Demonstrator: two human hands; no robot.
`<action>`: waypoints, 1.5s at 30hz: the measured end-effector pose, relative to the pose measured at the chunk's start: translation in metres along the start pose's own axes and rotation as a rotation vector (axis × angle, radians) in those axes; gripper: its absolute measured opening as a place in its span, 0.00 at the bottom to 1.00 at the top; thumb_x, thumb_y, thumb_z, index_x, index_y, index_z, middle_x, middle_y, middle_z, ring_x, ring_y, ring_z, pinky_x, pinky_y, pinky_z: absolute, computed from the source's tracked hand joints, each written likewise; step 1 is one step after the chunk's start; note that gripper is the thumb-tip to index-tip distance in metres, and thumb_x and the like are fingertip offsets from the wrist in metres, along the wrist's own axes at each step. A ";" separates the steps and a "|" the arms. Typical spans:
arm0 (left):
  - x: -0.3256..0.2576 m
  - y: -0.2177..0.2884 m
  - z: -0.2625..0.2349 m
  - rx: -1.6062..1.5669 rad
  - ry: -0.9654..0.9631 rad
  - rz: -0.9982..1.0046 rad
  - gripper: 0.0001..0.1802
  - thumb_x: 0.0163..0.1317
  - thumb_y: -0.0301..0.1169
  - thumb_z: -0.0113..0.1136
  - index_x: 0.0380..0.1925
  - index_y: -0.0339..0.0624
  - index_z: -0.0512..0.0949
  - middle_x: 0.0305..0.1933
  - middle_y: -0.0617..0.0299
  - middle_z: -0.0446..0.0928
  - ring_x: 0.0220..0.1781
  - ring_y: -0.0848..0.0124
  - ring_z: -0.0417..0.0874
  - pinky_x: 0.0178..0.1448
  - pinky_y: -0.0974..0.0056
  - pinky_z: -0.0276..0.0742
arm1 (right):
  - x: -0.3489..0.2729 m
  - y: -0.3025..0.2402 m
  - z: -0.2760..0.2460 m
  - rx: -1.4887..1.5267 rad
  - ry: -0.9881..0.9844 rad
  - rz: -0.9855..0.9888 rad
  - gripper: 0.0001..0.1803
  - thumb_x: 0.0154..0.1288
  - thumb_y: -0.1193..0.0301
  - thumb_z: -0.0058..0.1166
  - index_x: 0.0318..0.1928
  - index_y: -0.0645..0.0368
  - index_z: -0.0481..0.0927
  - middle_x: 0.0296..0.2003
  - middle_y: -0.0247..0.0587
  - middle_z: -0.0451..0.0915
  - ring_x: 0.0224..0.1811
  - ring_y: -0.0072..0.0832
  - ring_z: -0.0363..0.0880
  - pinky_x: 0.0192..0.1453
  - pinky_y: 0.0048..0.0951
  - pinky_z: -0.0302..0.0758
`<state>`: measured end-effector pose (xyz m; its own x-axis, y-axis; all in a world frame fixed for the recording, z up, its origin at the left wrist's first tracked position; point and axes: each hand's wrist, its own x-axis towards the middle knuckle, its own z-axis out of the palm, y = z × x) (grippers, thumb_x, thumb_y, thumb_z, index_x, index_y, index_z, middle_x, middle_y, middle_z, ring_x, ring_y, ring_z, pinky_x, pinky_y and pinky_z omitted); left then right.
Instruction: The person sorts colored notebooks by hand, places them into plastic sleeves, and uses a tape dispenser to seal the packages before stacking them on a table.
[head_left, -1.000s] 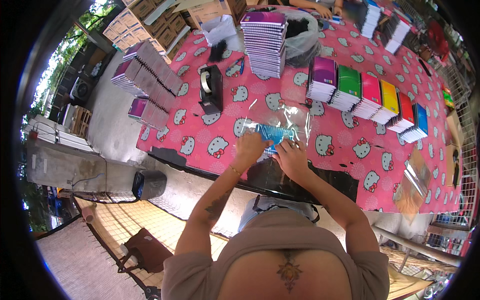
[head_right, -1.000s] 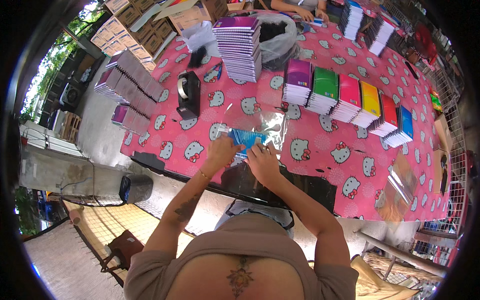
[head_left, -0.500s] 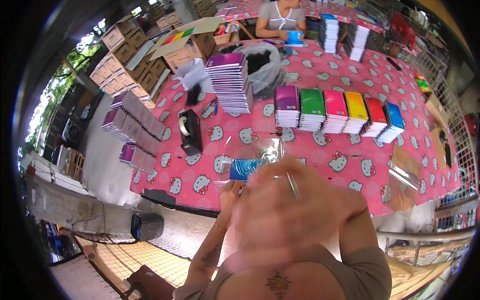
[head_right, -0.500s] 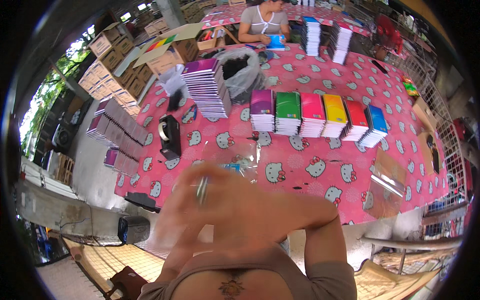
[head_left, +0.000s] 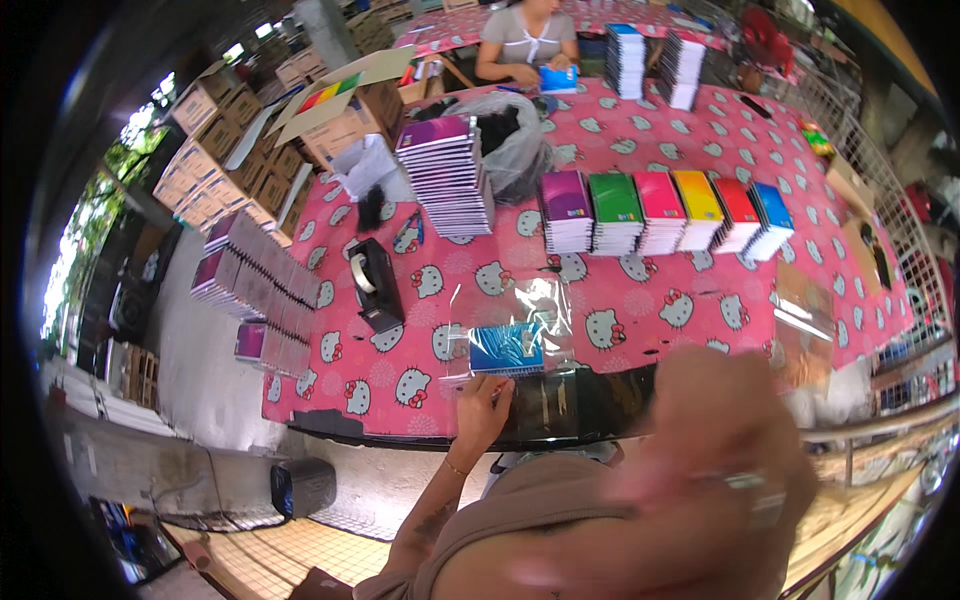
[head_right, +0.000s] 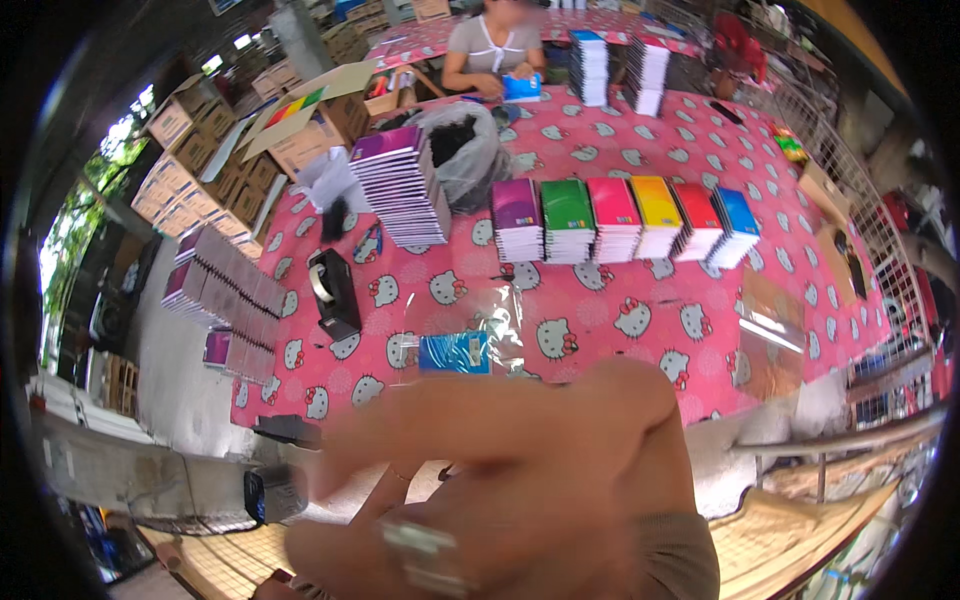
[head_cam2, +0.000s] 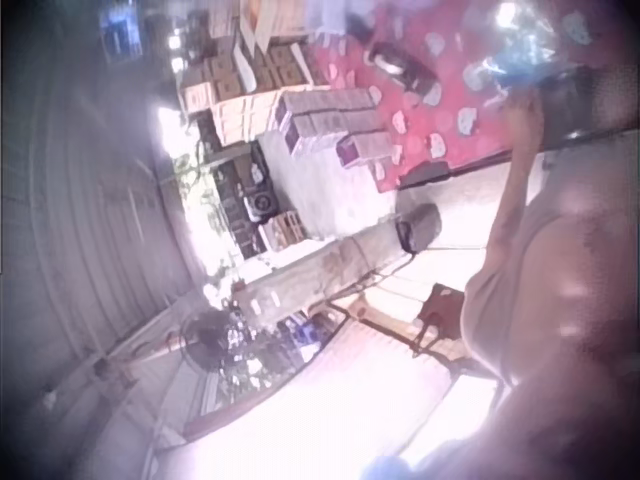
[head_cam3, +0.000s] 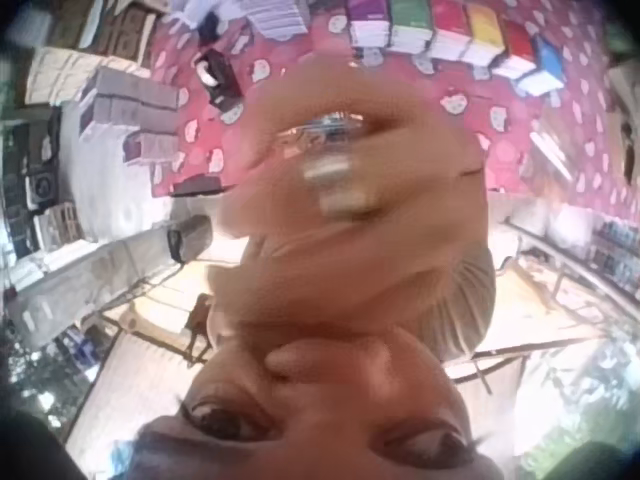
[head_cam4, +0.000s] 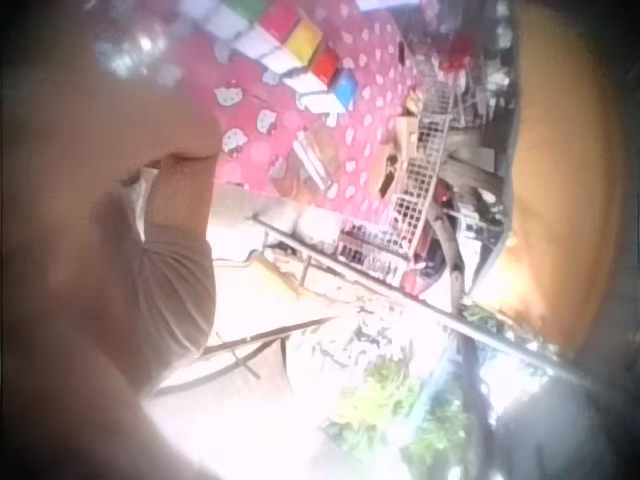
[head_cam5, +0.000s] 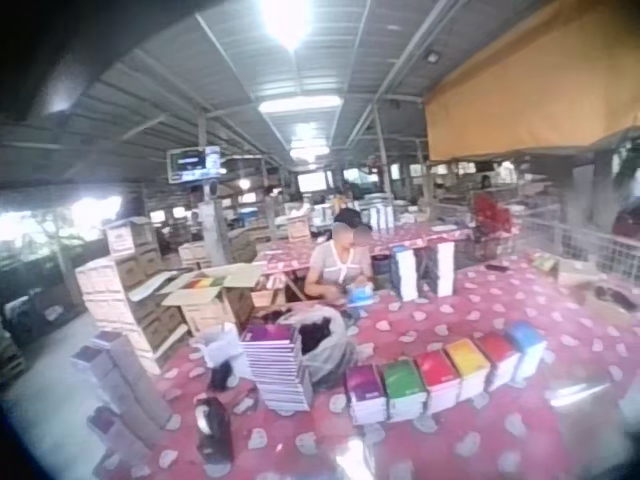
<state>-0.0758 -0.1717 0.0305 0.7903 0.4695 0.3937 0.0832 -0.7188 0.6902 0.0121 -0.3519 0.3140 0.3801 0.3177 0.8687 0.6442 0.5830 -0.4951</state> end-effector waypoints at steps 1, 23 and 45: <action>0.001 0.003 -0.003 -0.008 -0.009 0.032 0.05 0.61 0.27 0.67 0.33 0.38 0.81 0.30 0.52 0.78 0.32 0.54 0.81 0.35 0.55 0.76 | 0.002 -0.002 0.005 -0.013 0.011 -0.013 0.11 0.60 0.80 0.60 0.45 0.65 0.80 0.40 0.40 0.81 0.37 0.27 0.79 0.40 0.23 0.74; 0.018 -0.082 -0.032 -0.112 -0.139 -0.140 0.23 0.61 0.15 0.54 0.58 0.38 0.72 0.54 0.50 0.78 0.52 0.47 0.80 0.55 0.53 0.77 | -0.143 0.315 -0.032 0.297 -0.771 1.236 0.28 0.74 0.54 0.48 0.69 0.51 0.72 0.63 0.42 0.76 0.63 0.37 0.76 0.63 0.42 0.75; 0.092 -0.210 -0.150 0.064 0.340 -0.640 0.22 0.60 0.32 0.68 0.53 0.33 0.79 0.46 0.56 0.81 0.47 0.69 0.80 0.50 0.62 0.75 | -0.101 0.193 0.044 -0.628 -0.801 0.166 0.16 0.58 0.62 0.69 0.47 0.44 0.82 0.55 0.34 0.78 0.61 0.40 0.75 0.72 0.53 0.59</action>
<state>-0.1122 0.0989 0.0132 0.3435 0.9340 0.0984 0.5096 -0.2734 0.8158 0.0685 -0.2383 0.1312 0.0904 0.8979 0.4308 0.9420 0.0633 -0.3296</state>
